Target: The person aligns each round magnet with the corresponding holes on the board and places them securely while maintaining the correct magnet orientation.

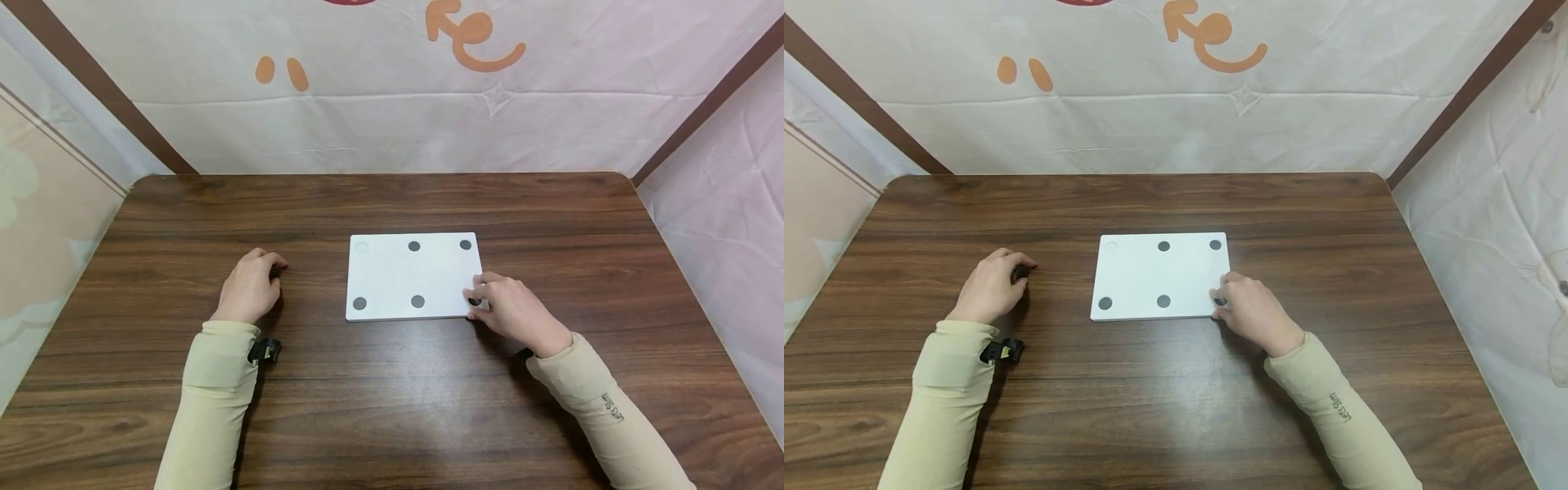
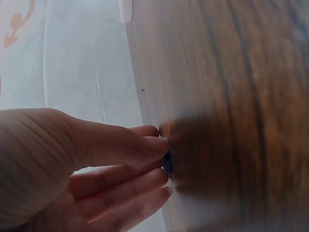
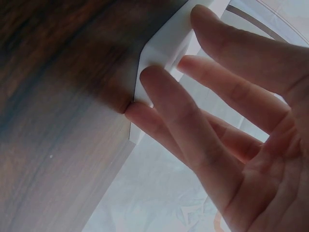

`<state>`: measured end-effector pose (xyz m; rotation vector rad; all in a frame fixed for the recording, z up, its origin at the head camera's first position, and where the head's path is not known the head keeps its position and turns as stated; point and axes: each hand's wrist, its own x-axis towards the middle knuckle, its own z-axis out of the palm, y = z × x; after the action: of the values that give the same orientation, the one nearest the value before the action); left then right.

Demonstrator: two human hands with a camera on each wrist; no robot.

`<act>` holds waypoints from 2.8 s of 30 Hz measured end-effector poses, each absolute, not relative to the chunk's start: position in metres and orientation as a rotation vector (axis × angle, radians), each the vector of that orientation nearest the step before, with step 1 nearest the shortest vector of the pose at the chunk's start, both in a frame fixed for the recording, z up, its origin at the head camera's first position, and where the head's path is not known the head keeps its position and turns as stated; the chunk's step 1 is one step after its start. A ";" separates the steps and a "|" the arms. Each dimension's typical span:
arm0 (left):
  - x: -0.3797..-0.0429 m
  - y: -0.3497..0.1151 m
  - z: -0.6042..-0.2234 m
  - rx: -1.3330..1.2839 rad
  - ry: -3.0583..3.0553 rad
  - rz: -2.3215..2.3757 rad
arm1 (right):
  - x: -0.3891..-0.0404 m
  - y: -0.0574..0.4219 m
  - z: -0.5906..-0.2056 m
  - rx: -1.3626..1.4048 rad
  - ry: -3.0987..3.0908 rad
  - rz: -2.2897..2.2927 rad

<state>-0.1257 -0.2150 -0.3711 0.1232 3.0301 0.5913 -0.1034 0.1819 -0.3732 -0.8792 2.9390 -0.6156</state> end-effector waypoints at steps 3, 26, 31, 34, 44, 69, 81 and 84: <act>-0.127 -0.216 -0.372 0.125 3.037 0.607 | -0.103 0.182 -0.373 -0.883 2.941 -0.618; -0.128 -0.216 -0.371 0.067 3.088 0.561 | -0.103 0.182 -0.374 -0.883 2.933 -0.624; -0.129 -0.212 -0.370 0.077 3.089 0.590 | -0.103 0.182 -0.374 -0.883 2.937 -0.624; -0.130 -0.209 -0.371 0.101 3.084 0.604 | -0.103 0.182 -0.375 -0.881 2.936 -0.625; -0.134 -0.199 -0.373 0.136 3.064 0.669 | -0.103 0.182 -0.374 -0.881 2.932 -0.627; -0.157 -0.159 -0.376 0.223 3.062 0.765 | -0.102 0.183 -0.375 -0.884 2.937 -0.615; -0.164 -0.137 -0.373 0.331 3.046 0.792 | -0.103 0.183 -0.377 -0.890 2.945 -0.615; -0.165 -0.132 -0.373 0.334 3.038 0.781 | -0.102 0.183 -0.376 -0.894 2.949 -0.609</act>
<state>-0.1654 -0.1316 -0.3726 0.3342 3.0376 0.7810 -0.1019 0.1830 -0.3760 -0.8943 2.9492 -0.6090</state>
